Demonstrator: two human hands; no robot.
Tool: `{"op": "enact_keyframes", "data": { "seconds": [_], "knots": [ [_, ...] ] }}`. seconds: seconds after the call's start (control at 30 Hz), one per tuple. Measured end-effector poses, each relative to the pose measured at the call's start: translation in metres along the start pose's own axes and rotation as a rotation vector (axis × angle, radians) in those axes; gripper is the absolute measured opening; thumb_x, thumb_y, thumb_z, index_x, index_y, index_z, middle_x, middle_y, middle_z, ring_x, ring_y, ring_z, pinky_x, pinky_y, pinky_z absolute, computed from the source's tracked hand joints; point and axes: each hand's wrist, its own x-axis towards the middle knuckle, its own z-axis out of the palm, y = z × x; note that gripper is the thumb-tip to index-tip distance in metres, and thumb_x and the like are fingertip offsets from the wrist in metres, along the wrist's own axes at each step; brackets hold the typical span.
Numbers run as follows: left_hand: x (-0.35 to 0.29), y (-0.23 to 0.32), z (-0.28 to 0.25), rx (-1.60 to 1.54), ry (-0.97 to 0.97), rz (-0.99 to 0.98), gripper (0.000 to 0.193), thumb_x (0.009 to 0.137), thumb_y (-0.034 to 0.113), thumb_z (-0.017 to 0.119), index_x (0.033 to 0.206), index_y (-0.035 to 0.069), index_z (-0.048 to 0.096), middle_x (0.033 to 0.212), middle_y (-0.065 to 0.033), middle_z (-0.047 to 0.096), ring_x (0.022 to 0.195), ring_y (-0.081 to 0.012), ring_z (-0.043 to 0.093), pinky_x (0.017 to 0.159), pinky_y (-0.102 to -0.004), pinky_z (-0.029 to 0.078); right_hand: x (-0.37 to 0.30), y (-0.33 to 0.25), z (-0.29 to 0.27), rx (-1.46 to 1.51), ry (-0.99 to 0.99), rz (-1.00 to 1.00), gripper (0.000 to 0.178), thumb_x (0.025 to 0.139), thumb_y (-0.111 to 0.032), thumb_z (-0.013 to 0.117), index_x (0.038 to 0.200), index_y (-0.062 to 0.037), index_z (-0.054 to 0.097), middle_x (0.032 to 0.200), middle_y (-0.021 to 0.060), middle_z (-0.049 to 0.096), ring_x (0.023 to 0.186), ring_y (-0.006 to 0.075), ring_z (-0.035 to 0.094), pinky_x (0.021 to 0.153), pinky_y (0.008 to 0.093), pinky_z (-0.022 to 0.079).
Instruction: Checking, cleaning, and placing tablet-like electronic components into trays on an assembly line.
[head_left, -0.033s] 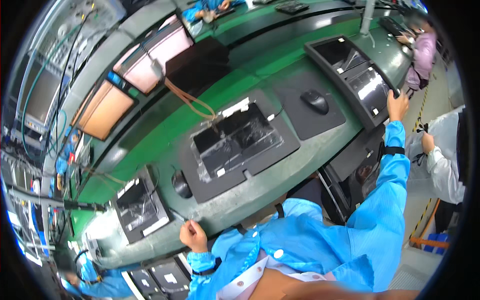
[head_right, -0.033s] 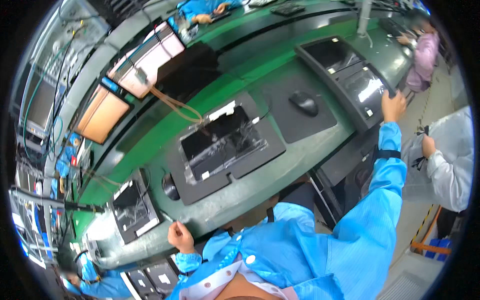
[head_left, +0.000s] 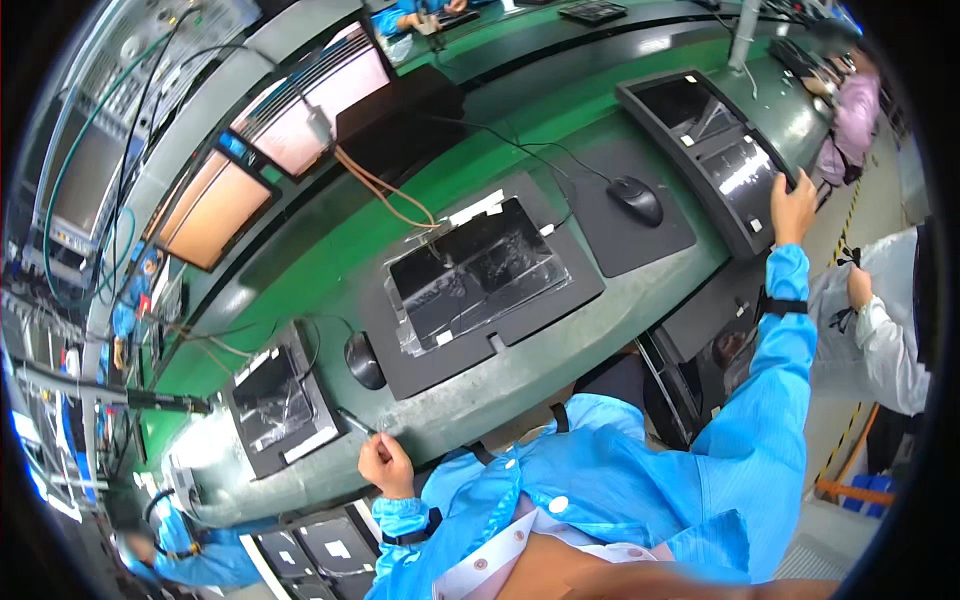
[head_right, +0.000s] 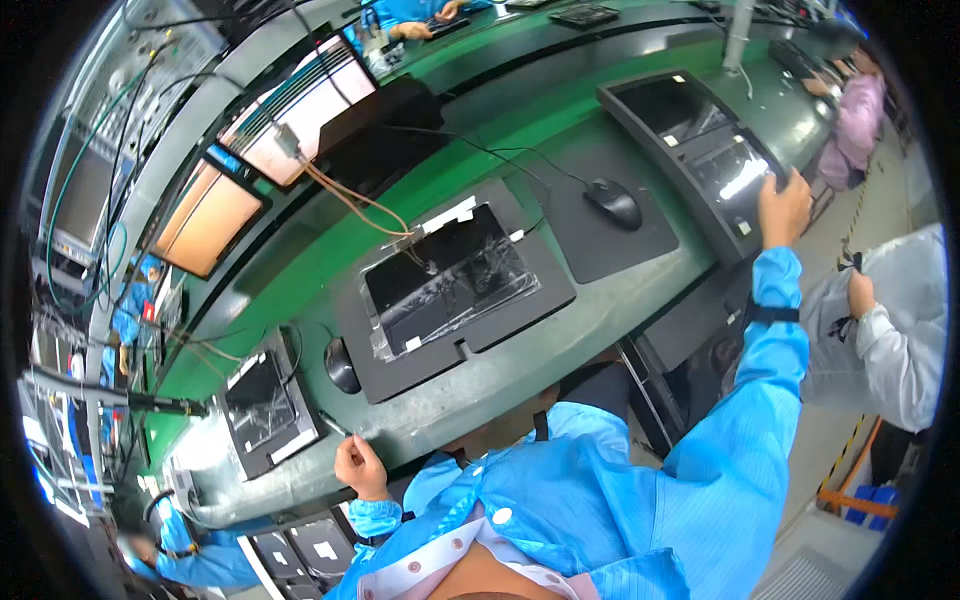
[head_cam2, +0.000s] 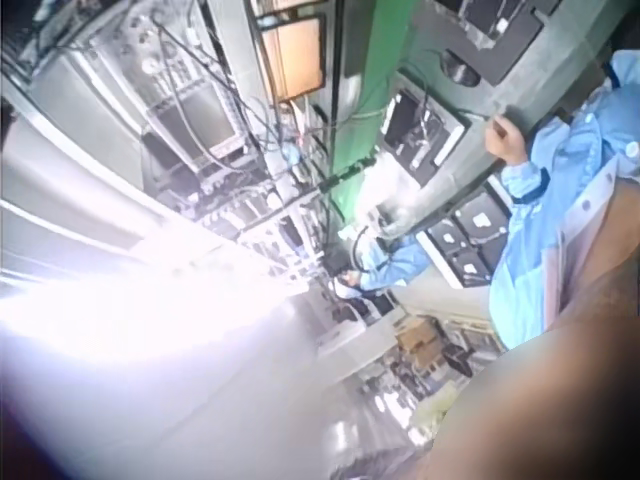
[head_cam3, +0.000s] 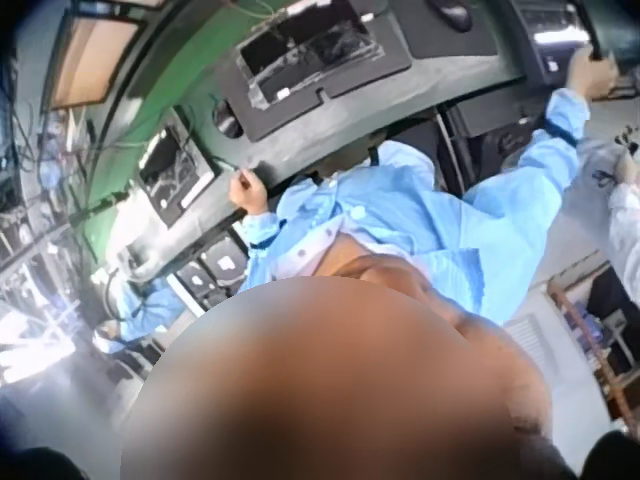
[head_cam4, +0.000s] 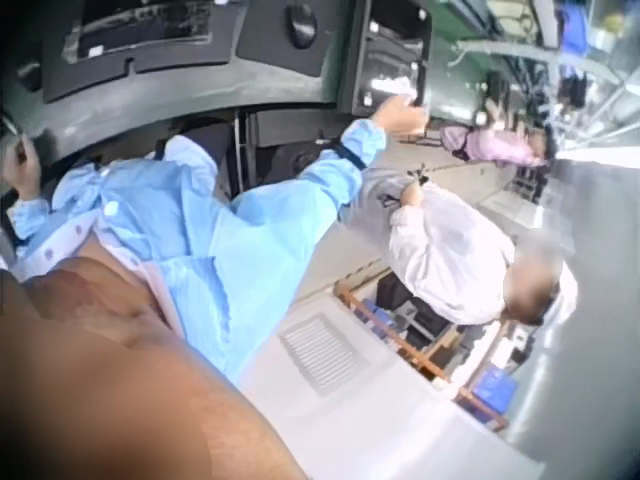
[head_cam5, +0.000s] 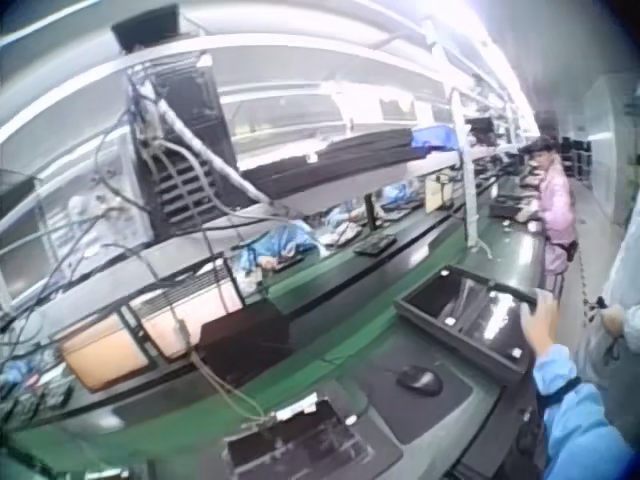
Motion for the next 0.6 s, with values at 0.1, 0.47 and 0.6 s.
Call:
{"op": "enact_keyframes", "data": {
  "seconds": [0.1,0.47,0.6],
  "knots": [
    [0.012,0.029,-0.006,-0.067,-0.031,0.029,0.005,0.088,0.002,0.067,0.084,0.002,0.065,0.063,-0.0066,0.053,0.053,-0.0157,0.048,0.05,-0.0303,0.037,-0.057,-0.117,-0.05,0.804,-0.413,-0.334,0.027,0.093,-0.016,0.066,0.116,-0.0023,0.067,0.109,0.0163,0.067,0.101,0.0289,0.065,0.09,0.0359,0.051],
    [0.098,0.132,0.109,-0.009,-0.639,0.402,0.07,0.089,0.045,0.068,0.142,0.003,0.051,0.153,-0.0253,0.038,0.147,-0.041,0.029,0.119,-0.061,0.017,-0.164,-0.259,-0.033,0.857,-0.687,-1.276,0.028,0.086,-0.018,0.072,0.109,-0.0032,0.072,0.116,0.0136,0.066,0.111,0.0329,0.061,0.095,0.0427,0.049],
    [0.099,0.139,0.114,0.067,-0.684,0.369,0.074,0.087,0.048,0.069,0.143,0.002,0.05,0.15,-0.0262,0.039,0.145,-0.042,0.031,0.117,-0.0639,0.018,-0.162,-0.267,-0.034,0.898,-0.719,-1.305,0.02,0.085,-0.014,0.07,0.102,-0.0028,0.073,0.107,0.0106,0.067,0.104,0.0309,0.062,0.09,0.0407,0.051]
  ]
}}
